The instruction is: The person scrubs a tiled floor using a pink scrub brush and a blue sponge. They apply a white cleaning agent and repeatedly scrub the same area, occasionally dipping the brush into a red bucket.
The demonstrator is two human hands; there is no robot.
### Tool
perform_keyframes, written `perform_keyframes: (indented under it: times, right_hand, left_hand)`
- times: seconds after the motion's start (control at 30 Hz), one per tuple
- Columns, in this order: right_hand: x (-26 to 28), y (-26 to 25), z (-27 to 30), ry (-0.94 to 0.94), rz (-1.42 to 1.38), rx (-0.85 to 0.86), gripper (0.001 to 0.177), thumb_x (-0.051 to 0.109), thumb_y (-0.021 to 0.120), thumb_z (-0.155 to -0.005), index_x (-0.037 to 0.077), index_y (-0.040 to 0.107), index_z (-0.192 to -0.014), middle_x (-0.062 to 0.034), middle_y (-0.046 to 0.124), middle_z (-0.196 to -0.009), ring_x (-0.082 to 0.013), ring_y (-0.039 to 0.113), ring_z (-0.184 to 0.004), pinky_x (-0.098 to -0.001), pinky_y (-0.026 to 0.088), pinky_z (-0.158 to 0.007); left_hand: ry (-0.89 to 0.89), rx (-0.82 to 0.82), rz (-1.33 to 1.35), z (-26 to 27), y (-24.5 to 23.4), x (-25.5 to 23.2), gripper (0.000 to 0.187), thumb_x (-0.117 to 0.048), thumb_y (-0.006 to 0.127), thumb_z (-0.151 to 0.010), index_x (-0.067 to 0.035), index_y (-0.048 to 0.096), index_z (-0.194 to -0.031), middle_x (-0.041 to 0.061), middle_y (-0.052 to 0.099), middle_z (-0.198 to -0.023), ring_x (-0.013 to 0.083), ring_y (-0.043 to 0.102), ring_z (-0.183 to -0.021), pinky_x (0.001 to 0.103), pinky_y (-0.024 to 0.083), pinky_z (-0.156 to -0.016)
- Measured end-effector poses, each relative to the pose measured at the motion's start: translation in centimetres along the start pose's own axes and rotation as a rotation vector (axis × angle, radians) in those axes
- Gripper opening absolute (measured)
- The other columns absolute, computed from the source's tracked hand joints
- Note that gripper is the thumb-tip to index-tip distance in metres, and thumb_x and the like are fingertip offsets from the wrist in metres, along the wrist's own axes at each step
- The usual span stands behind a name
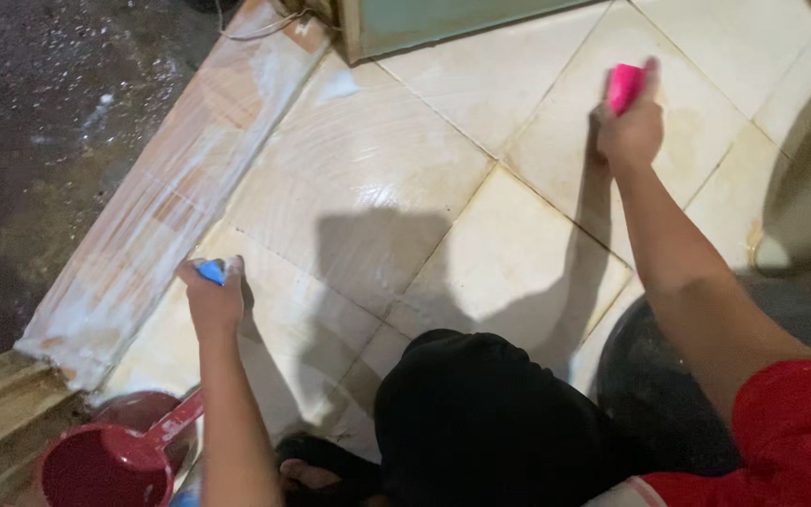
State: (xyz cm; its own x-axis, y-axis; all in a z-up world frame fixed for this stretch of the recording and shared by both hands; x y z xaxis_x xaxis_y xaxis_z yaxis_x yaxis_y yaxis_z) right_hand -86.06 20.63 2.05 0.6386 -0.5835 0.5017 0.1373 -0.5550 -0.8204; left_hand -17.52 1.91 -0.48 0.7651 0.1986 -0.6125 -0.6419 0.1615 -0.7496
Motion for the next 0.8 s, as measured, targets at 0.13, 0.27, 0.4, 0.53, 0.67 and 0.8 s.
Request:
perform_keyframes:
  times: [0.13,0.27,0.4,0.53,0.67,0.8]
  right_hand:
    - [5.7,4.4,8.7,0.196,0.186,0.317,0.051,0.045,0.057,-0.106,-0.001,0.061,-0.128,-0.0265,0.07,-0.109,-0.042,0.068,-0.099,-0.053,0.053,-0.085]
    - [18.6,7.1,25.4,0.152,-0.081,0.886,0.044,0.045,0.057,-0.108,0.005,0.066,-0.125,-0.0214,0.072,-0.112,-0.0365,0.071,-0.1,-0.0484,0.057,-0.088]
    - [25.1,3.0,28.3,-0.233,-0.31,0.878,0.077,0.036,0.07,-0.09,0.021,0.037,-0.158,-0.0224,0.063,-0.117,-0.0383,0.068,-0.101,-0.0466,0.055,-0.088]
    - [27.6,-0.1,25.3,-0.17,-0.516,0.846,0.089,0.037,0.076,-0.085,0.024,0.029,-0.16,-0.0241,0.061,-0.124,-0.0392,0.066,-0.107,-0.0464,0.053,-0.091]
    - [28.6,-0.6,22.8,-0.188,-0.434,0.915,0.088,0.037,0.075,-0.085,0.028,0.031,-0.16,-0.0218,0.063,-0.119,-0.037,0.067,-0.104,-0.0472,0.053,-0.09]
    - [27.6,1.9,22.6,-0.155,-0.281,0.964,0.084,0.038,0.074,-0.086,0.03,0.033,-0.159,-0.0198,0.061,-0.115,-0.0342,0.067,-0.099,-0.0459,0.055,-0.085]
  left_hand:
    - [-0.099,0.005,0.603,-1.4,3.7,-1.2,0.041,-0.036,0.07,-0.1,-0.012,0.048,-0.124,0.014,0.066,-0.099,0.0307,0.066,-0.086,0.043,0.054,-0.075]
    - [-0.448,0.314,1.203,-1.2,8.3,-5.1,0.023,-0.035,0.06,-0.1,-0.022,0.052,-0.117,0.005,0.065,-0.089,0.0212,0.064,-0.072,0.038,0.056,-0.056]
    - [-0.489,0.564,1.538,-0.6,11.1,-9.2,0.043,-0.057,0.05,-0.1,-0.019,0.058,-0.118,0.011,0.066,-0.091,0.0253,0.065,-0.072,0.04,0.055,-0.059]
    - [-0.537,0.603,1.373,3.1,14.6,-11.0,0.067,-0.07,0.04,-0.099,-0.012,0.061,-0.124,0.014,0.068,-0.103,0.0289,0.065,-0.086,0.044,0.058,-0.079]
    - [-0.6,0.888,1.356,6.2,16.0,-13.5,0.065,-0.067,0.04,-0.101,-0.012,0.058,-0.13,0.011,0.066,-0.119,0.0293,0.062,-0.113,0.046,0.051,-0.101]
    - [-0.714,0.993,1.281,6.8,14.6,-14.5,0.066,-0.066,0.034,-0.098,-0.014,0.06,-0.129,0.011,0.067,-0.123,0.0293,0.063,-0.114,0.045,0.051,-0.099]
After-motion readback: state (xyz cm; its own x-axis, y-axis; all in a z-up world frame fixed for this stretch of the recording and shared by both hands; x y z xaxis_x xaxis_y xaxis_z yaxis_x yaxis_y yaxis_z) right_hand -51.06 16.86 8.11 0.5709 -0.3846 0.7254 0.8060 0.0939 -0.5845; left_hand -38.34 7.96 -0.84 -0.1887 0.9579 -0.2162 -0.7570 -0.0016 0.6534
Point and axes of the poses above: each hand's wrist, its own z-axis away from the middle knuckle, its own y-axis out of the palm, x = y × z, the point moved 2 cm from there along -z, towards the middle knuckle
